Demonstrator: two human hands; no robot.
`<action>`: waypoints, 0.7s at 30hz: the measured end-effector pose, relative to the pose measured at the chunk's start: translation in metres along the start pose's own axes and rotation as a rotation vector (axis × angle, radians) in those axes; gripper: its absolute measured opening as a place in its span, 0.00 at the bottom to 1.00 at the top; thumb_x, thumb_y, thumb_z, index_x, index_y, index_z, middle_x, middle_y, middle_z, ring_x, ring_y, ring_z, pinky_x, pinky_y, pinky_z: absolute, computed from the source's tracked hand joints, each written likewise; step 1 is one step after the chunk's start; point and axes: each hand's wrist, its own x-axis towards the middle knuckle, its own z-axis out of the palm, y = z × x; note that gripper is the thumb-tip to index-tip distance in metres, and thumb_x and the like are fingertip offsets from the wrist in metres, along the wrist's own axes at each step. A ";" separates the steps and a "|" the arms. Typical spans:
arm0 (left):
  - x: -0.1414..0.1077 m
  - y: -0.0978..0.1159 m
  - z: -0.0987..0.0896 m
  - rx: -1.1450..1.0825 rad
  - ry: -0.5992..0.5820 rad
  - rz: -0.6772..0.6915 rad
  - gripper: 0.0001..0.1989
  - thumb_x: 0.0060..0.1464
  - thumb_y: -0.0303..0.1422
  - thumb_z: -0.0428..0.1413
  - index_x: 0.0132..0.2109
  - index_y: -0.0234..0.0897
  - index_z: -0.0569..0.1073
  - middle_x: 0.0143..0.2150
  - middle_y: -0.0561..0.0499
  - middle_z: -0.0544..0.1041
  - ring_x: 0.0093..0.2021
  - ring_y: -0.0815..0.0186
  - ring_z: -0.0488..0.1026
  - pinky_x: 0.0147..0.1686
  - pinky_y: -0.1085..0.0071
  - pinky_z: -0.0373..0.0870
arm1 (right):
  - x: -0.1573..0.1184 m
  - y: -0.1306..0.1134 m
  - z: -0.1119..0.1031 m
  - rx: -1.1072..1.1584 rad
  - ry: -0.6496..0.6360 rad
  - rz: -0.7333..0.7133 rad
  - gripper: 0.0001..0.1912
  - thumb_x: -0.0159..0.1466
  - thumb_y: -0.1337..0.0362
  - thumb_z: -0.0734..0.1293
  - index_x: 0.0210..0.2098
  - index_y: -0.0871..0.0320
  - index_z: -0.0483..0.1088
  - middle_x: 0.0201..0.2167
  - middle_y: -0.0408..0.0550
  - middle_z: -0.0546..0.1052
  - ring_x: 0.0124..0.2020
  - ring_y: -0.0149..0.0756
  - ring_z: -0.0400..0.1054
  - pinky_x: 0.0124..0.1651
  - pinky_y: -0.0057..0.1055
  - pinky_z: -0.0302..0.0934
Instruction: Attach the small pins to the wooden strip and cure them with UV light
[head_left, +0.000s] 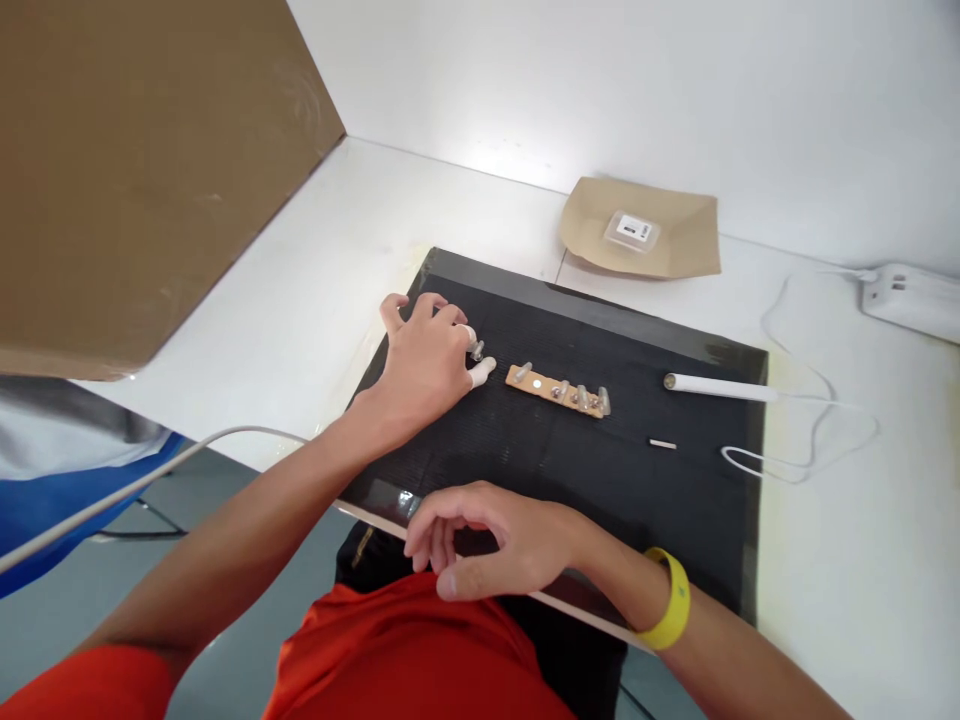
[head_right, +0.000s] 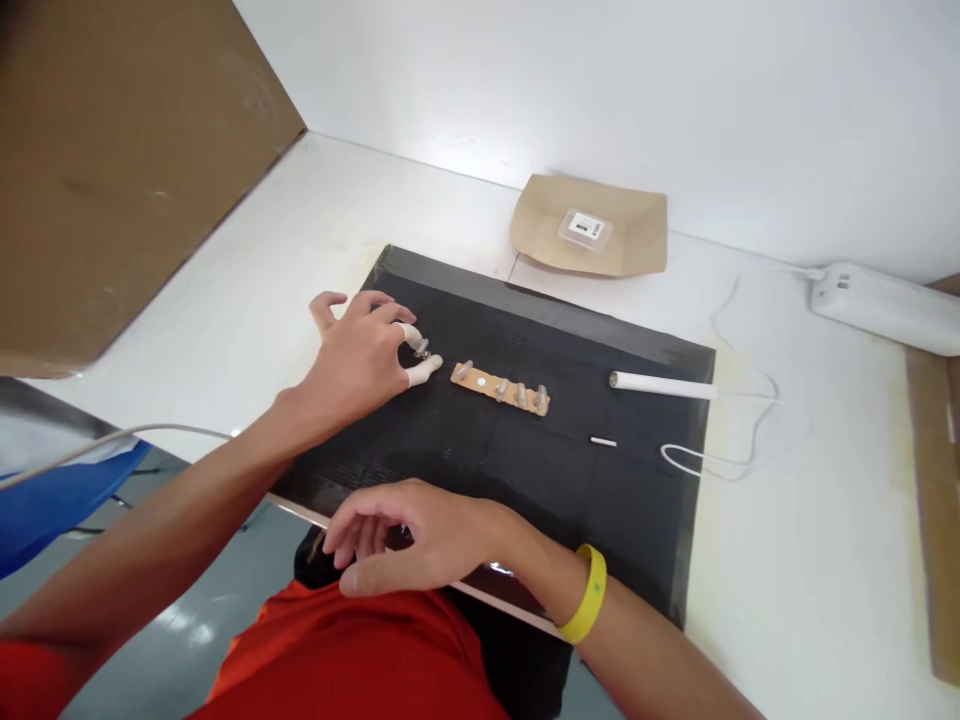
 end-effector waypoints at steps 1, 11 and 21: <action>-0.003 -0.001 0.000 -0.008 0.007 0.011 0.12 0.59 0.38 0.63 0.30 0.37 0.78 0.44 0.43 0.83 0.53 0.46 0.70 0.54 0.35 0.58 | 0.000 0.000 0.000 0.004 0.006 -0.003 0.20 0.64 0.53 0.74 0.49 0.58 0.73 0.43 0.49 0.78 0.41 0.31 0.71 0.48 0.32 0.66; -0.041 0.002 0.009 -0.080 0.038 -0.103 0.14 0.67 0.38 0.55 0.51 0.34 0.79 0.61 0.32 0.77 0.63 0.39 0.68 0.54 0.36 0.62 | -0.011 0.000 0.018 -0.063 0.110 -0.072 0.22 0.64 0.49 0.74 0.49 0.58 0.74 0.43 0.50 0.79 0.40 0.32 0.69 0.50 0.34 0.65; -0.067 0.014 0.043 -0.176 0.196 -0.325 0.16 0.70 0.37 0.54 0.59 0.35 0.77 0.66 0.38 0.74 0.69 0.47 0.66 0.66 0.42 0.54 | -0.046 0.024 0.066 0.098 0.542 -0.465 0.25 0.58 0.42 0.74 0.44 0.54 0.78 0.36 0.49 0.78 0.35 0.37 0.70 0.41 0.35 0.65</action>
